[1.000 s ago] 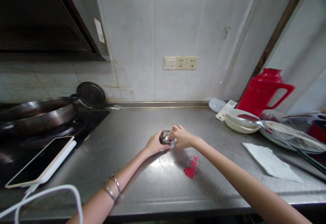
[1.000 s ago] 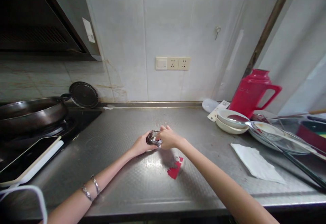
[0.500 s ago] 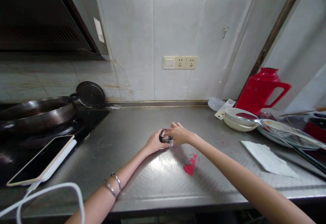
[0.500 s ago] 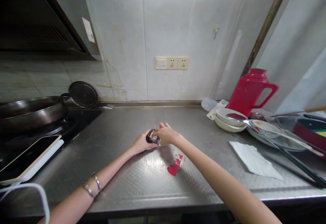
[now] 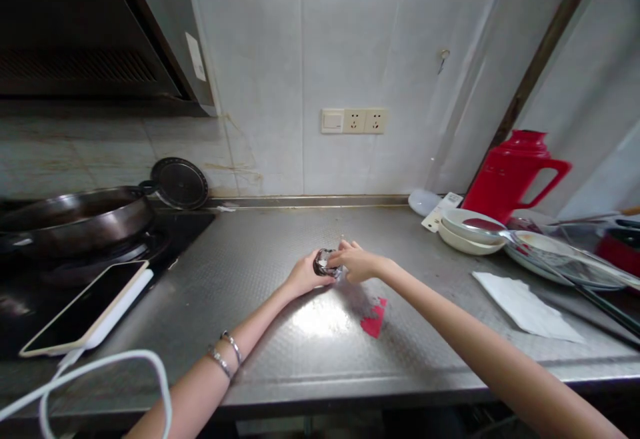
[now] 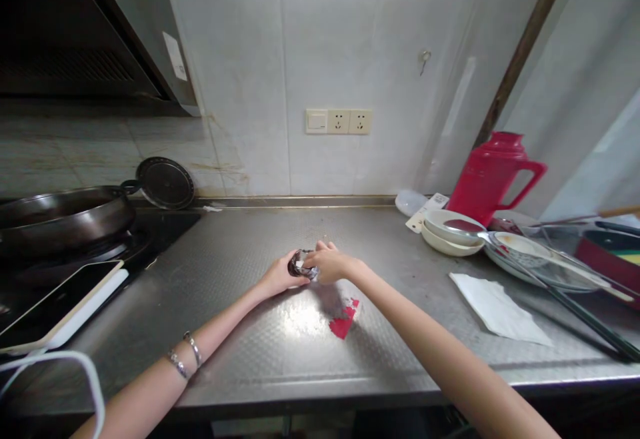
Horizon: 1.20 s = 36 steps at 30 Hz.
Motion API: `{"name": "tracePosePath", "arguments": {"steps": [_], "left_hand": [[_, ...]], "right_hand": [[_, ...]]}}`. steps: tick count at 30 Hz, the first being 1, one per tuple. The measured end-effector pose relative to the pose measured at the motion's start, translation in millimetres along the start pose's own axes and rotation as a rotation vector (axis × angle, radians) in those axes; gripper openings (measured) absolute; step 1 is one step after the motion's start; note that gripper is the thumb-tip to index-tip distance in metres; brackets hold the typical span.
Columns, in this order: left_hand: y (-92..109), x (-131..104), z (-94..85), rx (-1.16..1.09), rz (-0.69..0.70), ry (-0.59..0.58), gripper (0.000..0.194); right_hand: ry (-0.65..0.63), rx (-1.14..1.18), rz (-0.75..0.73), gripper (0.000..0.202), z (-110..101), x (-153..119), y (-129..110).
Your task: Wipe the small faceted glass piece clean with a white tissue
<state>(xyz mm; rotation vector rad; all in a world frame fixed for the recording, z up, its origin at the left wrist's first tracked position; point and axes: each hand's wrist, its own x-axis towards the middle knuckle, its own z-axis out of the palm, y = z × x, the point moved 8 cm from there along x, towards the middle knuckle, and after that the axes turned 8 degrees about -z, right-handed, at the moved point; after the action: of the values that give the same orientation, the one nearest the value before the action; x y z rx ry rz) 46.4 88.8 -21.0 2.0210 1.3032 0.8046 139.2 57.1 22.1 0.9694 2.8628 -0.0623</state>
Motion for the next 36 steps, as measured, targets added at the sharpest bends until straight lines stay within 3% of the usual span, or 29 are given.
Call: {"name": "tracePosePath", "arguments": {"steps": [10, 19, 28, 32, 36], "left_hand": [[3, -1, -1.2, 0.0, 0.011, 0.003, 0.068], [-1, 1, -0.2, 0.023, -0.008, 0.007, 0.069], [-1, 0, -0.1, 0.012, -0.015, 0.003, 0.07], [-1, 1, 0.2, 0.036, -0.01, 0.002, 0.069], [1, 0, -0.1, 0.05, -0.007, -0.001, 0.067]], "right_hand": [[0.064, -0.24, 0.036, 0.044, 1, 8, -1], [-0.017, -0.081, 0.047, 0.022, -5, 2, -7], [0.023, -0.145, 0.094, 0.045, 1, 8, 0], [0.004, -0.193, 0.124, 0.033, -3, 10, -3], [-0.097, -0.085, 0.109, 0.02, -1, 13, -2]]}}
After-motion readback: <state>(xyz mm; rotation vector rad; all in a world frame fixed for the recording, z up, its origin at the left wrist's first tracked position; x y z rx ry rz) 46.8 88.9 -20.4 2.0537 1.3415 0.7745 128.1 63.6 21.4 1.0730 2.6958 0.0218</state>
